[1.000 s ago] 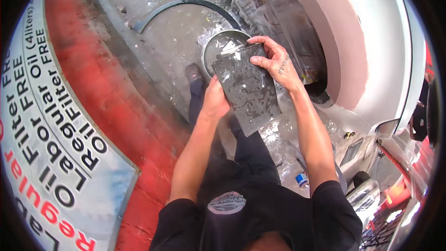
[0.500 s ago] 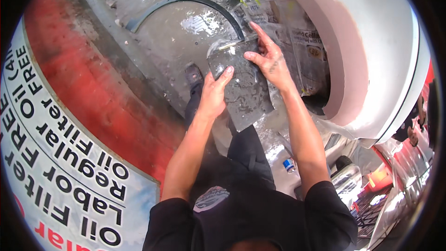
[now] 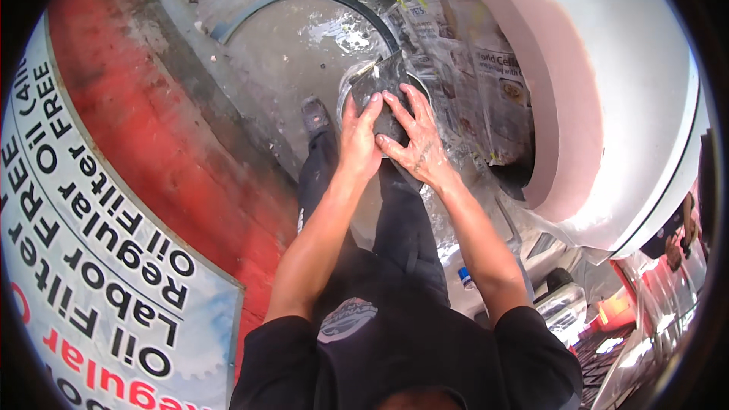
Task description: The person sands the front bumper of a white car using a sanding block and water, repeatedly dipping the block into a bucket and wiping the surface with a cloth. The person works along the bumper edge and wheel arch area, occasionally switching hands and adjusting position.
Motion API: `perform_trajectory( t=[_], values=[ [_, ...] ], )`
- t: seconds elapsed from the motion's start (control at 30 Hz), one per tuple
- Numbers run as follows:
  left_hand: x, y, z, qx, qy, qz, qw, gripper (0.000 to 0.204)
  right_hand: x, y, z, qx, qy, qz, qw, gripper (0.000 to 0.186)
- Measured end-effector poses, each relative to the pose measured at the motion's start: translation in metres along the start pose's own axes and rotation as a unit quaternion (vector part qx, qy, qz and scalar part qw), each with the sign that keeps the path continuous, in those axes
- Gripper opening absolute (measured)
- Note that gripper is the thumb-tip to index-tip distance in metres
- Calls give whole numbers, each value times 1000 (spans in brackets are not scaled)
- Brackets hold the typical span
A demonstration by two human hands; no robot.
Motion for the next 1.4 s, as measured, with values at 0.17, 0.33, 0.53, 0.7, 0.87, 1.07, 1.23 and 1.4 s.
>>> perform_trajectory(
  t=[0.17,0.33,0.53,0.7,0.87,1.07,1.23,1.4],
  values=[
    [-14,39,-2,27,-56,-30,998,52,-25,-23,22,98,99,-31,990,79],
    [-28,83,-16,51,-97,-85,990,50,-34,-55,30,95,1,-6,995,79],
    [-45,100,-37,67,-80,-52,993,42,-48,-80,31,62,24,27,997,77],
    [-44,112,-34,89,-102,-69,988,43,-54,-87,39,133,9,61,989,82],
    [-46,113,-28,59,-213,-111,969,40,-70,-81,52,-45,65,105,991,89],
    [-45,122,-21,49,-181,-22,982,44,-80,-102,42,72,98,32,992,90],
    [-15,119,13,21,-43,51,998,29,-61,-116,5,239,61,-87,965,90],
    [19,100,37,112,-54,58,991,37,-38,-117,-42,248,47,-160,954,88]
  ],
)
Point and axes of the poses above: each hand's wrist, its own x-axis towards the middle knuckle, its own z-axis out of the back of the hand, y = z × x, the point moved 4 cm from there along x, towards the middle knuckle, and after that the axes turned 3 degrees about -y, right-handed, at the moved point
